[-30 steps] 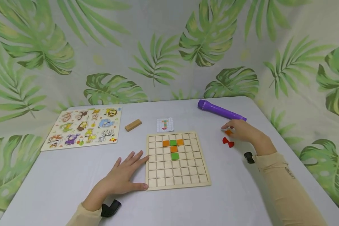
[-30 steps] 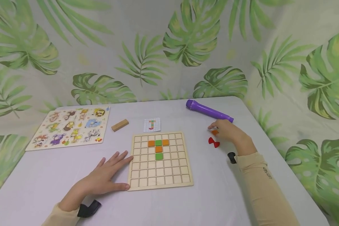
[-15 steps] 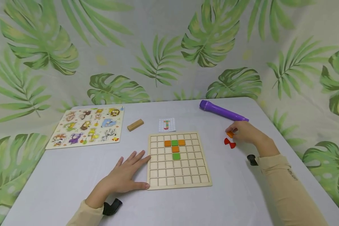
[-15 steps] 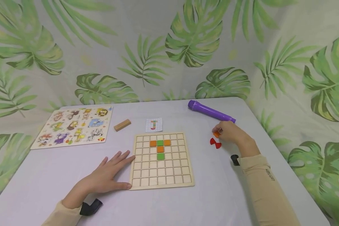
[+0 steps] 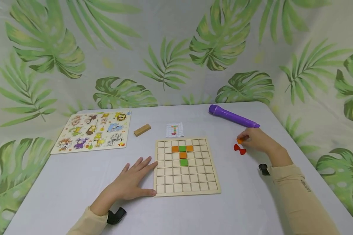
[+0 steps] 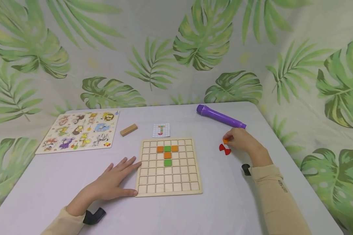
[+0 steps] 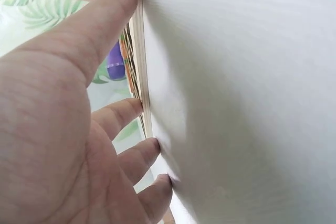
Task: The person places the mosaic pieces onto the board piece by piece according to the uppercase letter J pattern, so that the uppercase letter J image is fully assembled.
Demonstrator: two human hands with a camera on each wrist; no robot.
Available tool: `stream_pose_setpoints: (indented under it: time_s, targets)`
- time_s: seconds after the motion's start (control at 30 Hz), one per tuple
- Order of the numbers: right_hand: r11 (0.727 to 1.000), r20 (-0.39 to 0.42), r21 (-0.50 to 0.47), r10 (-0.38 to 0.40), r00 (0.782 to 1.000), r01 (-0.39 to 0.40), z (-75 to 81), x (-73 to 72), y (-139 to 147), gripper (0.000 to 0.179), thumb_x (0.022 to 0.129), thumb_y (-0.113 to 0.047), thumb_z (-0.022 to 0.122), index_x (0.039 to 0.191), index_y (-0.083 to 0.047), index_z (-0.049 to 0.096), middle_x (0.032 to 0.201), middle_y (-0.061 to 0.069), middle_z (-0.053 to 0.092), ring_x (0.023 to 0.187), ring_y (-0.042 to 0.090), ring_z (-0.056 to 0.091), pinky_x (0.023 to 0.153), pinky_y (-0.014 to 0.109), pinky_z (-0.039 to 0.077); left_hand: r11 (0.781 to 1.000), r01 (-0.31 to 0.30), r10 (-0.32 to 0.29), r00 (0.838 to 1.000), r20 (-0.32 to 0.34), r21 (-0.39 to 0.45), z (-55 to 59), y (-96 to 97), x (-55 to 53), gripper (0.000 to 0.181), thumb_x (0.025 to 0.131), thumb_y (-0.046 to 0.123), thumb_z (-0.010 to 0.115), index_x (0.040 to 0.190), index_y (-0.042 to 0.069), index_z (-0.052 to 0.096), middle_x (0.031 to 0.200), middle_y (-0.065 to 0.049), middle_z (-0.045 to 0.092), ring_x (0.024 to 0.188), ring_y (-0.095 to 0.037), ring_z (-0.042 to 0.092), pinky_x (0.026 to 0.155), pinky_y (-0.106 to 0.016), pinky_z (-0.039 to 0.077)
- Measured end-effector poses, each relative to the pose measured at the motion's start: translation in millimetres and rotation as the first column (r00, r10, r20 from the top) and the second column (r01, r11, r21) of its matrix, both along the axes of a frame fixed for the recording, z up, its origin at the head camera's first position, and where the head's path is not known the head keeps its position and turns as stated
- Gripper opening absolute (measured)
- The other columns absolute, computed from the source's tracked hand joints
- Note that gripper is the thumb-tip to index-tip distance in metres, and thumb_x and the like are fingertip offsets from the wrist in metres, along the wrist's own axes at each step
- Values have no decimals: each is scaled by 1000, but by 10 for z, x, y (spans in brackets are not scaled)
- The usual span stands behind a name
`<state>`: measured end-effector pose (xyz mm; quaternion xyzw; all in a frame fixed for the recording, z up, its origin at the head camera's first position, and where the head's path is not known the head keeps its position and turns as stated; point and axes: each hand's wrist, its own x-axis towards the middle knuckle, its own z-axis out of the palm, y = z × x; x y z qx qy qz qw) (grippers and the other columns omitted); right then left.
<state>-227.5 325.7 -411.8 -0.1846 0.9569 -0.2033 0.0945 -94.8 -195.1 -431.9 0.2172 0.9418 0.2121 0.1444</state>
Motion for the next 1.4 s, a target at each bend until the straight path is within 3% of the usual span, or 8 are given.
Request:
stream_pose_setpoints:
  time_s: [0.33, 0.6, 0.87, 0.97, 1.07, 1.2, 1.4]
  targets:
    - [1000, -25, 0, 10, 1000, -10, -46, 0, 1, 24, 97, -4, 74, 117, 9, 77, 110, 20, 80, 105, 38, 74, 98, 58, 60, 999, -36, 36, 999, -31, 4, 75, 45, 73, 94, 86, 59, 84, 164, 23, 46, 177, -13, 32, 165, -44, 26, 125, -80, 20]
    - [1000, -61, -2, -9, 998, 9, 38, 52, -68, 30, 98, -12, 76, 121, 7, 76, 109, 17, 80, 100, 32, 73, 92, 53, 62, 999, -47, 47, 997, -59, 6, 107, 71, 116, 94, 83, 56, 88, 162, 20, 50, 174, -16, 36, 162, -46, 30, 123, -78, 26]
    - [999, -83, -39, 6, 997, -9, 174, 214, -374, 29, 99, -14, 77, 124, 1, 77, 111, 12, 75, 103, 28, 70, 94, 52, 60, 999, -51, 51, 996, -70, 5, 78, 67, 135, 94, 83, 58, 88, 162, 23, 51, 174, -15, 37, 162, -46, 31, 122, -79, 26]
    - [997, -66, -79, 11, 998, -17, 204, 278, -495, 28, 100, -14, 77, 125, -2, 77, 112, 11, 74, 95, 25, 69, 77, 44, 63, 999, -52, 53, 996, -68, 16, 59, 68, 135, 94, 83, 59, 88, 161, 24, 51, 174, -14, 37, 162, -46, 31, 123, -80, 25]
    - [994, -96, -96, 46, 994, -55, 201, 331, -602, 26, 99, -13, 78, 123, -4, 78, 111, 8, 75, 95, 22, 69, 73, 40, 62, 998, -56, 58, 996, -63, 25, 51, 71, 135, 94, 83, 58, 88, 161, 24, 51, 175, -14, 37, 162, -46, 31, 123, -80, 24]
    - [988, -152, -105, 97, 983, -114, 198, 408, -753, 23, 97, -12, 79, 120, -6, 79, 109, 2, 77, 102, 22, 69, 91, 49, 60, 997, -63, 65, 996, -55, 34, 56, 78, 138, 93, 82, 56, 89, 161, 23, 51, 174, -14, 37, 162, -46, 30, 123, -81, 23]
    - [977, -144, -131, 147, 979, -166, 196, 536, -987, 23, 97, -14, 80, 120, -9, 80, 109, -3, 77, 103, 18, 69, 94, 50, 60, 997, -66, 68, 996, -55, 40, 66, 84, 144, 93, 82, 54, 90, 160, 22, 52, 174, -15, 38, 162, -47, 31, 123, -81, 23]
